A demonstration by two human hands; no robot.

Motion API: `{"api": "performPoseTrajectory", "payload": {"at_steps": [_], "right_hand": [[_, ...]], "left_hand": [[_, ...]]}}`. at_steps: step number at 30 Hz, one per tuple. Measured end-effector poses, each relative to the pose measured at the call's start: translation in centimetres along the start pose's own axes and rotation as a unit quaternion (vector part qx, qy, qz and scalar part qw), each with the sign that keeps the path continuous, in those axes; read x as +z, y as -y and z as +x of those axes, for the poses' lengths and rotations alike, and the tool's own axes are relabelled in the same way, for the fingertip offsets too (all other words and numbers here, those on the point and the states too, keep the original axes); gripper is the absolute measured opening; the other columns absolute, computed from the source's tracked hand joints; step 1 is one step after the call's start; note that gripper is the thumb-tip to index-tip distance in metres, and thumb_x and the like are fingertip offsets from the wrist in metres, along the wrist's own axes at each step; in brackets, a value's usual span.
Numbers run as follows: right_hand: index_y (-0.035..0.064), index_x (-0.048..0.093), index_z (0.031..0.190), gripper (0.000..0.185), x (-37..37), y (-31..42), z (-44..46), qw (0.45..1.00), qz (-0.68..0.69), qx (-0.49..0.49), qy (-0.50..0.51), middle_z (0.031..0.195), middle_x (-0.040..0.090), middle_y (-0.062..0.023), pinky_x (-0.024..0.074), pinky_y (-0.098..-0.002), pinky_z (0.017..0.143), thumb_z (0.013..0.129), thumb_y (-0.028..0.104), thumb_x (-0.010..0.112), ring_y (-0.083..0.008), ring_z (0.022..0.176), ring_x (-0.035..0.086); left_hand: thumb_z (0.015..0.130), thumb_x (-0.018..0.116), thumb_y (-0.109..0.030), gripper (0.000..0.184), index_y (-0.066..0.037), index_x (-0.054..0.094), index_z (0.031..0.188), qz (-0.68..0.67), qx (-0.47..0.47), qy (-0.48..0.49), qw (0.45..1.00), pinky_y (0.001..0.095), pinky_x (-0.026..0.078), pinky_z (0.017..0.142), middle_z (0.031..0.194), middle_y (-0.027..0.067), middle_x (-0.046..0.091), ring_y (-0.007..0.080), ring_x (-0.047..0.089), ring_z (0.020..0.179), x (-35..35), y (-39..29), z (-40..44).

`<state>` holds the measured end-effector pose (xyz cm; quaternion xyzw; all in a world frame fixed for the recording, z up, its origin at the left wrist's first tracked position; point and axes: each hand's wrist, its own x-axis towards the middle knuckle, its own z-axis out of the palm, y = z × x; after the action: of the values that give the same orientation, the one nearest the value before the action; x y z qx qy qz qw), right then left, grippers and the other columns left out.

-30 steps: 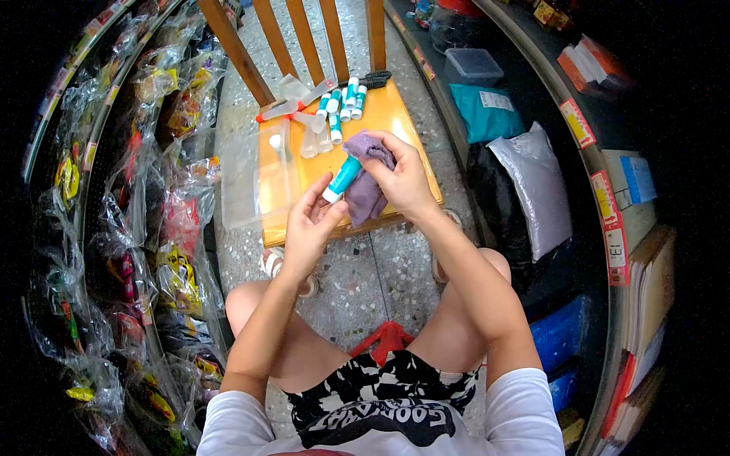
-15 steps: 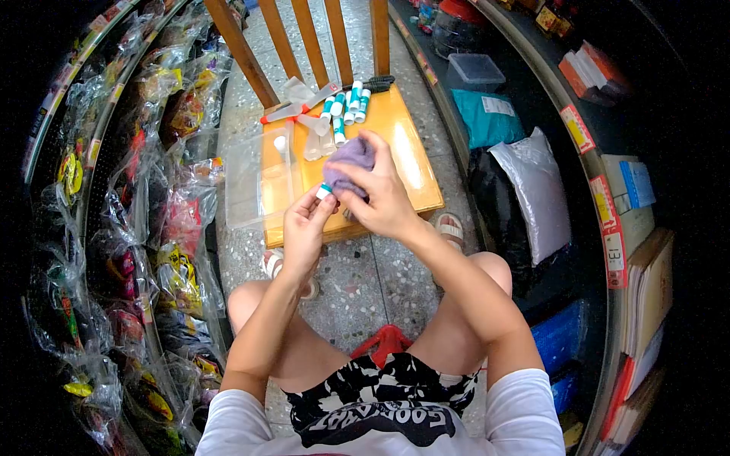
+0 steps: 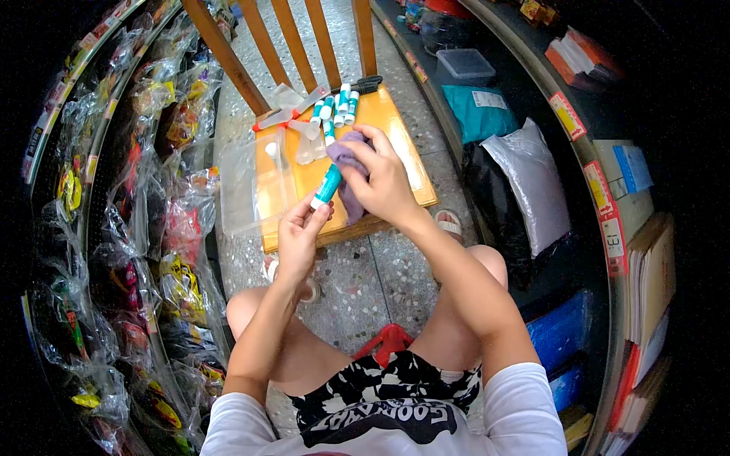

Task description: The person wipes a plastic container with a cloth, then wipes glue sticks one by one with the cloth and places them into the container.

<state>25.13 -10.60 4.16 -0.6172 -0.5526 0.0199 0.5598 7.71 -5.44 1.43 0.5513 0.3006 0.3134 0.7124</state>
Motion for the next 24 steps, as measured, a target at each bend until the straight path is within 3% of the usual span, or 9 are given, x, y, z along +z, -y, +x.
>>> {"api": "performPoseTrajectory", "payload": {"at_steps": [1, 4, 5, 8, 12, 13, 17, 21, 24], "right_hand": [[-0.001, 0.064, 0.109, 0.027, 0.0, -0.4, 0.2, 1.0, 0.013, 0.01, -0.015, 0.107, 0.062, -0.0165, 0.0498, -0.0312, 0.083, 0.085, 0.01, 0.066, -0.0221, 0.092, 0.063], [-0.0023, 0.064, 0.107, 0.023, -0.3, -1.0, 0.3, 0.903, 0.342, 0.251, 0.073, 0.096, 0.066, -0.0041, 0.0487, -0.0245, 0.076, 0.089, 0.012, 0.064, -0.0091, 0.084, 0.06], [-0.0011, 0.062, 0.113, 0.027, -0.4, -1.6, 0.2, 0.907, 0.336, 0.233, 0.102, 0.096, 0.068, -0.0038, 0.0491, -0.0236, 0.08, 0.094, 0.019, 0.062, -0.0094, 0.088, 0.063], [-0.001, 0.061, 0.114, 0.027, -0.5, -1.2, 0.0, 0.911, 0.305, 0.24, 0.14, 0.097, 0.068, -0.0046, 0.0488, -0.0234, 0.08, 0.094, 0.017, 0.063, -0.0094, 0.087, 0.063], [-0.0011, 0.065, 0.106, 0.024, 0.2, -0.3, -0.5, 0.972, 0.164, 0.057, 0.159, 0.095, 0.067, -0.0097, 0.0504, -0.0302, 0.077, 0.084, 0.008, 0.065, -0.0187, 0.086, 0.065], [-0.0008, 0.066, 0.105, 0.026, 0.0, 0.4, -0.4, 0.969, 0.16, 0.054, 0.183, 0.099, 0.065, -0.0149, 0.0504, -0.0348, 0.082, 0.08, 0.007, 0.065, -0.0278, 0.092, 0.065], [-0.0013, 0.065, 0.107, 0.027, 0.2, 1.4, -0.7, 0.966, 0.147, -0.009, 0.211, 0.103, 0.065, -0.0138, 0.0491, -0.0331, 0.086, 0.082, 0.008, 0.065, -0.0245, 0.099, 0.063], [-0.0033, 0.063, 0.113, 0.032, 0.0, 1.3, -0.7, 0.916, 0.291, 0.199, 0.19, 0.112, 0.064, -0.0128, 0.0464, -0.0323, 0.092, 0.083, 0.007, 0.064, -0.02, 0.105, 0.061], [-0.0022, 0.064, 0.112, 0.033, -0.2, 0.3, -0.3, 0.943, 0.269, 0.041, 0.191, 0.119, 0.06, -0.0145, 0.045, -0.0331, 0.094, 0.081, 0.006, 0.064, -0.0227, 0.11, 0.059]], "left_hand": [[0.092, 0.064, -0.01, 0.041, 0.006, 0.053, 0.128, -0.001, -0.002, 0.003, 1.0, 0.0225, 0.046, 0.085, 0.106, 0.003, 0.063, 0.0076, 0.057, 0.094, 0.0, 0.0, -0.1], [0.093, 0.064, -0.009, 0.04, 0.005, 0.053, 0.128, -0.011, -0.008, 0.021, 1.0, 0.0221, 0.046, 0.085, 0.106, 0.003, 0.063, 0.0074, 0.057, 0.094, -0.3, 0.2, -0.2], [0.093, 0.063, -0.009, 0.039, 0.005, 0.053, 0.128, -0.016, -0.01, 0.03, 0.999, 0.0219, 0.046, 0.085, 0.106, 0.003, 0.063, 0.0074, 0.057, 0.095, -0.4, 0.2, -0.2], [0.091, 0.065, -0.009, 0.038, 0.004, 0.054, 0.126, 0.029, -0.033, 0.052, 0.998, 0.0236, 0.046, 0.085, 0.105, 0.005, 0.064, 0.0097, 0.058, 0.094, -0.6, -0.1, -0.5], [0.085, 0.07, -0.01, 0.042, 0.002, 0.056, 0.122, 0.168, 0.093, 0.006, 0.981, 0.026, 0.047, 0.082, 0.098, 0.0061, 0.065, 0.0122, 0.059, 0.09, -0.4, 0.5, -0.2], [0.083, 0.072, -0.01, 0.044, 0.001, 0.057, 0.122, 0.202, 0.1, 0.003, 0.974, 0.0265, 0.047, 0.08, 0.096, 0.0061, 0.065, 0.0125, 0.059, 0.088, -0.5, 0.2, -0.2], [0.081, 0.073, -0.008, 0.039, 0.001, 0.061, 0.117, 0.289, 0.088, 0.016, 0.953, 0.0224, 0.045, 0.07, 0.09, 0.0026, 0.065, 0.008, 0.053, 0.075, -1.1, -0.8, -0.1], [0.082, 0.072, -0.007, 0.035, 0.0, 0.063, 0.116, 0.228, 0.129, 0.002, 0.965, 0.0195, 0.044, 0.066, 0.092, 0.0003, 0.065, 0.0043, 0.051, 0.072, -1.1, -0.3, 0.1], [0.081, 0.071, -0.006, 0.033, 0.0, 0.064, 0.113, 0.181, 0.12, -0.007, 0.976, 0.023, 0.046, 0.068, 0.093, 0.0026, 0.067, 0.0075, 0.055, 0.074, -1.0, -0.6, 0.2]]}}
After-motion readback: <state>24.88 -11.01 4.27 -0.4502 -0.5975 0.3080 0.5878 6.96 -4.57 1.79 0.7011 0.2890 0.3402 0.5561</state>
